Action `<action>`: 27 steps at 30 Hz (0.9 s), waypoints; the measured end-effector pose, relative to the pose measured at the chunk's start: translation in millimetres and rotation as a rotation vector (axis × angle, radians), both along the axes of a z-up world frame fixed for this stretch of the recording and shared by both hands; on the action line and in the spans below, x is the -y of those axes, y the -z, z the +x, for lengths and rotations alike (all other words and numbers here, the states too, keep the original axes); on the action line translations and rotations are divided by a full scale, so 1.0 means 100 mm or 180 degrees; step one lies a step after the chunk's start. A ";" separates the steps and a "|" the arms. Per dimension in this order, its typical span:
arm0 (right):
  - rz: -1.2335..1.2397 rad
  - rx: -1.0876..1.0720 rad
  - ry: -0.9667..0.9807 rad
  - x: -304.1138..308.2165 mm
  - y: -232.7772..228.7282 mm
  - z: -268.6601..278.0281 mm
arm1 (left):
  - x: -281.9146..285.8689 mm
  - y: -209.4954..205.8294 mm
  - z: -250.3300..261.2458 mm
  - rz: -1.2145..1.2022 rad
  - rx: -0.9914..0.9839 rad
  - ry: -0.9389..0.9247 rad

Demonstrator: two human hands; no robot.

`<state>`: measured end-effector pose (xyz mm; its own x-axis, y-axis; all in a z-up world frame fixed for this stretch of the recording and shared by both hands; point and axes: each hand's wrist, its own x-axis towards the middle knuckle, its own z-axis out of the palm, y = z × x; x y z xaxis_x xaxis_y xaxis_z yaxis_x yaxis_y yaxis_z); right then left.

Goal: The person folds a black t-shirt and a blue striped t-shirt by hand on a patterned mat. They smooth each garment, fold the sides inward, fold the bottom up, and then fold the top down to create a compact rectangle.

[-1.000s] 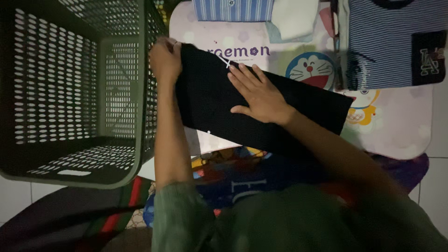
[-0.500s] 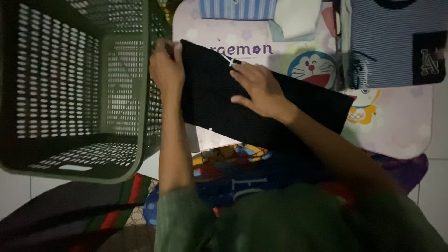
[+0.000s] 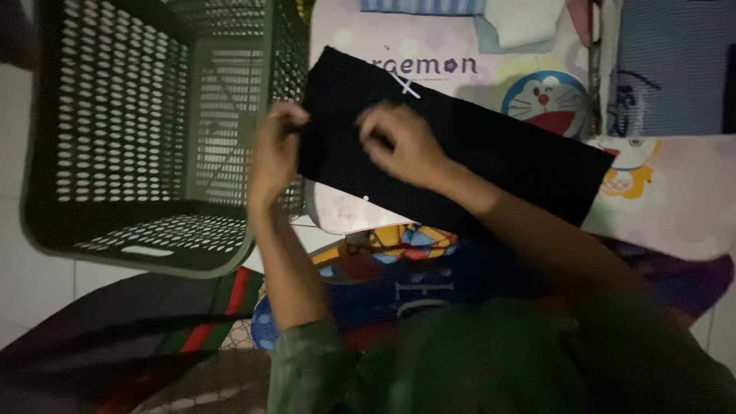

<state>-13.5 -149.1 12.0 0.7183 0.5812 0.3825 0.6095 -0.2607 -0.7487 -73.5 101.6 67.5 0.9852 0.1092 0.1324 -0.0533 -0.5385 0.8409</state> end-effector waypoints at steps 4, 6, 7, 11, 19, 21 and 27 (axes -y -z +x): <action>-0.0151 -0.0139 -0.1109 0.11 -0.06 -0.11 | -0.02 -0.07 -0.06 0.0140 0.0092 -0.0876; -0.0218 -0.0207 -0.0772 0.12 -0.10 -0.01 | 0.09 -0.06 0.00 0.0401 0.0364 -0.0825; -0.0463 0.0077 -0.0589 0.13 -0.11 0.08 | 0.15 -0.03 0.10 0.0552 0.0473 -0.0577; -0.1313 0.0712 -0.0197 0.17 0.00 0.26 | 0.53 0.30 0.34 0.1696 0.0498 0.0481; -0.1826 0.0861 0.0304 0.34 0.15 0.24 | 0.43 0.75 0.69 0.2497 -0.0293 -0.0437; -0.1902 0.0910 0.0399 0.33 0.12 0.23 | 0.44 0.80 0.70 0.2593 -0.0024 -0.0415; -0.1974 0.0981 0.0031 0.30 0.00 0.03 | 0.59 0.79 0.77 0.2394 -0.0303 -0.0641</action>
